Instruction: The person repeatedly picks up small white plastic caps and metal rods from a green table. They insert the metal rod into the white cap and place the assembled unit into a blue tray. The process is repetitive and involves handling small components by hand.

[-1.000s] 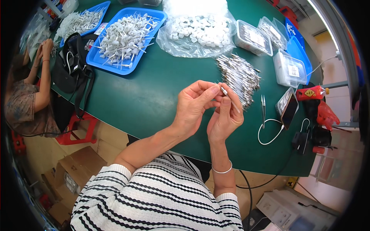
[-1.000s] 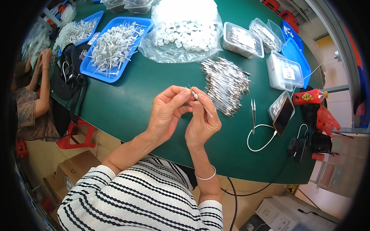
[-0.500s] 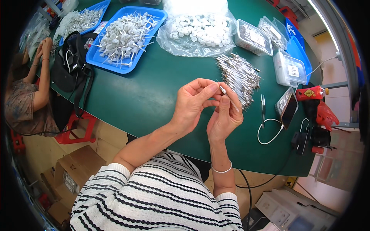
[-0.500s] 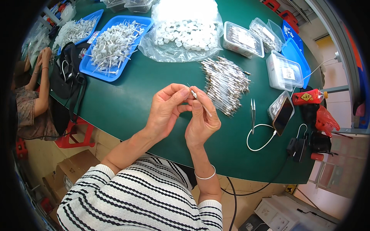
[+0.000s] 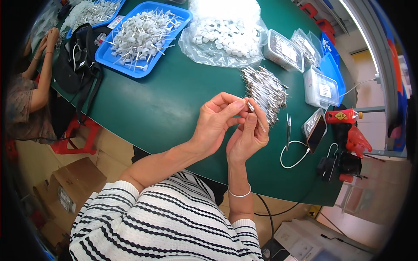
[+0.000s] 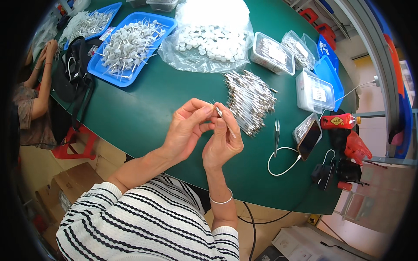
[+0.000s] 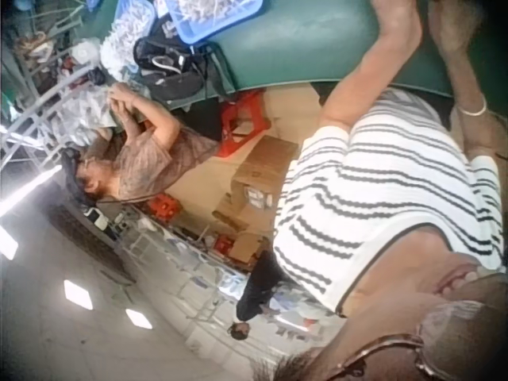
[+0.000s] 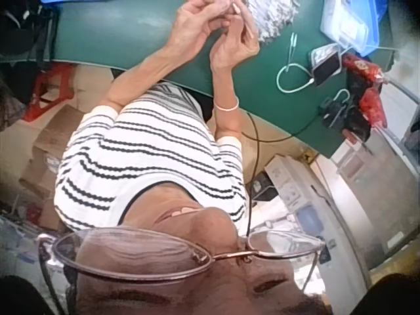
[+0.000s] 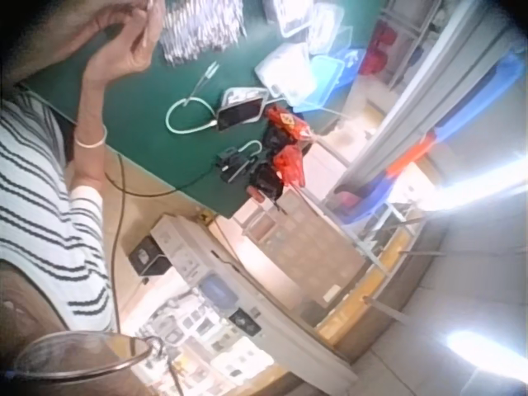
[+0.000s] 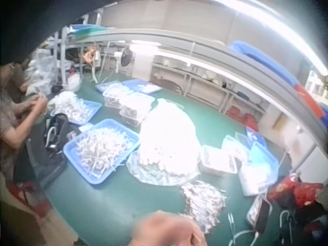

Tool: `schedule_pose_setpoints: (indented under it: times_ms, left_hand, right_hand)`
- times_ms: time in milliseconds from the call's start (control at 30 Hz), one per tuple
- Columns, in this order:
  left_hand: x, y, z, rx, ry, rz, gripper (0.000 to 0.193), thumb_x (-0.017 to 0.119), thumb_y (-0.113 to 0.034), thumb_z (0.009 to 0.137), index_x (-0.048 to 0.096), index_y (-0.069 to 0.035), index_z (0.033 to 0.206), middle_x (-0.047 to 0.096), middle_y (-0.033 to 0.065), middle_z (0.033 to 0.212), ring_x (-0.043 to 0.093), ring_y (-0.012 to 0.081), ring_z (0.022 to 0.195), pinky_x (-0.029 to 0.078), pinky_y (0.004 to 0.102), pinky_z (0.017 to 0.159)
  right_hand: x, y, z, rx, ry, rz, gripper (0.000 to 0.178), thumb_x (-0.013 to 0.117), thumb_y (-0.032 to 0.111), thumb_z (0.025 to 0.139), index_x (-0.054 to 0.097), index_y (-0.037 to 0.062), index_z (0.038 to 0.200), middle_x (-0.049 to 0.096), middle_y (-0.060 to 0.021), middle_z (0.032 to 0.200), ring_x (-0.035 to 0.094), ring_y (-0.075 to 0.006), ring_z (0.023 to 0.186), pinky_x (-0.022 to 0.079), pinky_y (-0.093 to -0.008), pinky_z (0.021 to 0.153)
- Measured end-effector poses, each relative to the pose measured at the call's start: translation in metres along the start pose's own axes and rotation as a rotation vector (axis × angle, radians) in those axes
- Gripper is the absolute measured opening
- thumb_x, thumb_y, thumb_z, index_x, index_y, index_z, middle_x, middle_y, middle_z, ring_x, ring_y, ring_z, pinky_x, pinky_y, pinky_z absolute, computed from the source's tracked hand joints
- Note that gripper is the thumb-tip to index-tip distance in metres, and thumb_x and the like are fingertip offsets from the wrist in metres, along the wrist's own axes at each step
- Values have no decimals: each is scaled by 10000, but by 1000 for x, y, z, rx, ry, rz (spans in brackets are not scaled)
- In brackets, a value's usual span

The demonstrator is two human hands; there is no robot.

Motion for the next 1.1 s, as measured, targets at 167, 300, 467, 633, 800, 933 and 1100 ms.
schedule_pose_setpoints:
  times_ms: [167, 300, 467, 633, 800, 933, 1100]
  left_hand:
    - [-11, -9, 2, -66, -4, 85, 197, 559, -138, 918, 601, -23, 1073, 646, 90, 1002, 633, 147, 888, 524, 268, 757]
    - [-25, -36, 12, -91, 52, 406, 293, 565, -142, 915, 568, -16, 1179, 635, 124, 1087, 634, 173, 953, 525, 257, 770]
    - [-28, -49, 26, -96, 114, 585, 319, 568, -148, 915, 551, -11, 1202, 635, 131, 1093, 645, 173, 933, 524, 235, 737]
    - [-35, -33, 30, -170, 145, 557, 320, 571, -146, 913, 550, 7, 1194, 639, 133, 1079, 651, 166, 912, 532, 234, 746]
    - [-41, -23, 29, -244, 114, 477, 322, 580, -136, 906, 552, 22, 1184, 638, 129, 1083, 649, 167, 920, 533, 240, 766]
    - [-42, -23, 30, -240, 111, 466, 316, 579, -126, 905, 551, 17, 1185, 634, 133, 1095, 643, 165, 934, 529, 244, 783]
    - [-46, -21, 31, -268, 88, 441, 320, 588, -123, 899, 549, 15, 1185, 634, 130, 1100, 637, 154, 943, 523, 237, 793]
  right_hand:
    - [-1, 5, 4, -30, -45, 34, 184, 562, 37, 902, 580, -44, 1066, 619, -203, 1070, 629, -230, 942, 537, -339, 824]
    - [-3, 14, 17, -9, 66, -33, 152, 549, 55, 913, 571, -51, 1020, 625, -167, 981, 634, -221, 897, 547, -347, 810]
    - [15, 16, 27, -24, 152, -39, 102, 529, 22, 919, 554, -54, 983, 623, -140, 935, 636, -192, 836, 535, -302, 769]
    - [8, -7, 22, 37, 119, -86, 90, 551, 25, 910, 562, -36, 976, 629, -126, 936, 640, -173, 834, 519, -273, 764]
    - [3, -18, 21, 121, 92, -99, 89, 561, 34, 909, 565, -32, 967, 633, -105, 915, 632, -152, 838, 511, -258, 766]
    - [-2, -21, 21, 117, 87, -149, 91, 571, 47, 907, 570, -27, 960, 635, -90, 907, 623, -130, 830, 499, -238, 749]
    - [0, -22, 21, 113, 111, -155, 92, 582, 54, 903, 574, -21, 957, 631, -76, 912, 612, -113, 837, 484, -221, 739]
Point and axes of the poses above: each hand's wrist, its own z-axis towards the middle knuckle, its own x-axis out of the palm, y = z × x, the point moved 7 cm from there along z, towards the middle knuckle
